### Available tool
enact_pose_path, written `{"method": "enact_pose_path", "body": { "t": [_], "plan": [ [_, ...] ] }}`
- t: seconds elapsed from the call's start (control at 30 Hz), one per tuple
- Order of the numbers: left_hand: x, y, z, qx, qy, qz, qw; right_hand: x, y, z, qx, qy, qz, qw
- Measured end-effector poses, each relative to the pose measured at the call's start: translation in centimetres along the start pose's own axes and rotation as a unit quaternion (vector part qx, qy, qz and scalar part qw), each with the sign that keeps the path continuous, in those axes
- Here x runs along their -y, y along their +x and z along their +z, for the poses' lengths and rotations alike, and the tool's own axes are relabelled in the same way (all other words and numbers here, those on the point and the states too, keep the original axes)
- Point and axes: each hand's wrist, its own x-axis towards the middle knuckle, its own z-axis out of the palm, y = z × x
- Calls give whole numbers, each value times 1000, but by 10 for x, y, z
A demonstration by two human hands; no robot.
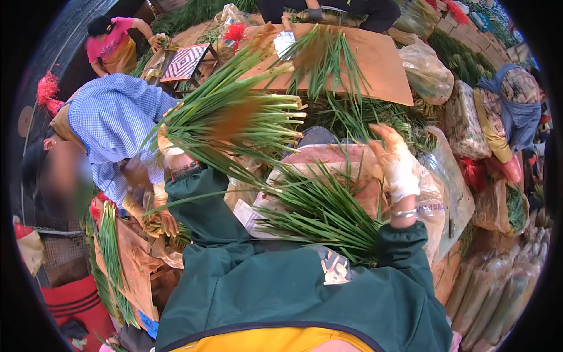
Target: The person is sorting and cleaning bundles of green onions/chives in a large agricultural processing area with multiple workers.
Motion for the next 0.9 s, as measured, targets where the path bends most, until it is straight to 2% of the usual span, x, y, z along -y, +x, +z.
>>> {"method": "enact_pose_path", "body": {
  "t": [0.03, 0.07, 0.13, 0.2, 0.23, 0.27, 0.33, 0.37, 0.4, 0.47, 0.5, 0.53, 0.6, 0.67, 0.7, 0.73, 0.77, 0.8, 0.83, 0.87, 0.9],
  "plan": [
    [21, 6, 35, -14, 68, 22, 997, 41, 3, 0, 10, 176, 75, 982],
    [37, 10, 56, -27, 138, 44, 989, 77, 5, -2, 18, 346, 148, 926],
    [48, 17, 64, -2, 135, 41, 990, 120, 11, -5, 32, 294, 52, 954],
    [61, 27, 85, -147, 109, 73, 980, 131, 24, 5, 58, 255, -37, 964],
    [69, 30, 100, -220, 95, 89, 967, 129, 31, 11, 112, 285, -5, 952],
    [76, 32, 117, -291, 81, 106, 947, 109, 33, 34, 65, 320, -39, 944],
    [91, 39, 155, -426, 49, 142, 892, 110, 40, 39, 34, 499, 75, 863],
    [101, 42, 181, -446, 43, 145, 882, 116, 42, 27, 69, 481, 123, 865],
    [96, 41, 172, -448, 43, 147, 881, 116, 39, 26, 71, 482, 123, 865],
    [84, 42, 136, -369, 20, 139, 919, 120, 26, 24, 89, 376, 88, 918],
    [89, 41, 128, -343, 20, 160, 925, 114, 9, 34, 82, 343, 24, 935],
    [88, 39, 123, -314, 23, 164, 935, 112, -2, 39, 65, 246, -95, 962],
    [86, 36, 119, -249, 23, 149, 957, 112, -20, 40, 78, 156, -153, 973],
    [74, 36, 109, -150, -40, 103, 982, 106, -19, 25, 65, 185, -127, 972],
    [70, 34, 106, -88, -172, 62, 979, 103, -18, 15, 56, 215, -103, 970],
    [69, 33, 109, -31, -408, 7, 913, 100, -15, 10, 37, 421, 21, 906],
    [68, 30, 112, 3, -704, -78, 706, 97, -1, -3, 16, 353, 33, 935],
    [66, 27, 114, 1, -869, -141, 474, 93, 15, -13, -6, 283, 44, 958],
    [64, 28, 115, -6, -922, -171, 348, 92, 25, -12, -9, 281, 42, 959],
    [63, 29, 115, -17, -939, -182, 293, 91, 35, -9, 41, 343, 41, 938],
    [68, 32, 121, -16, -938, -187, 292, 90, 45, -6, 91, 402, 39, 910]
  ]
}}
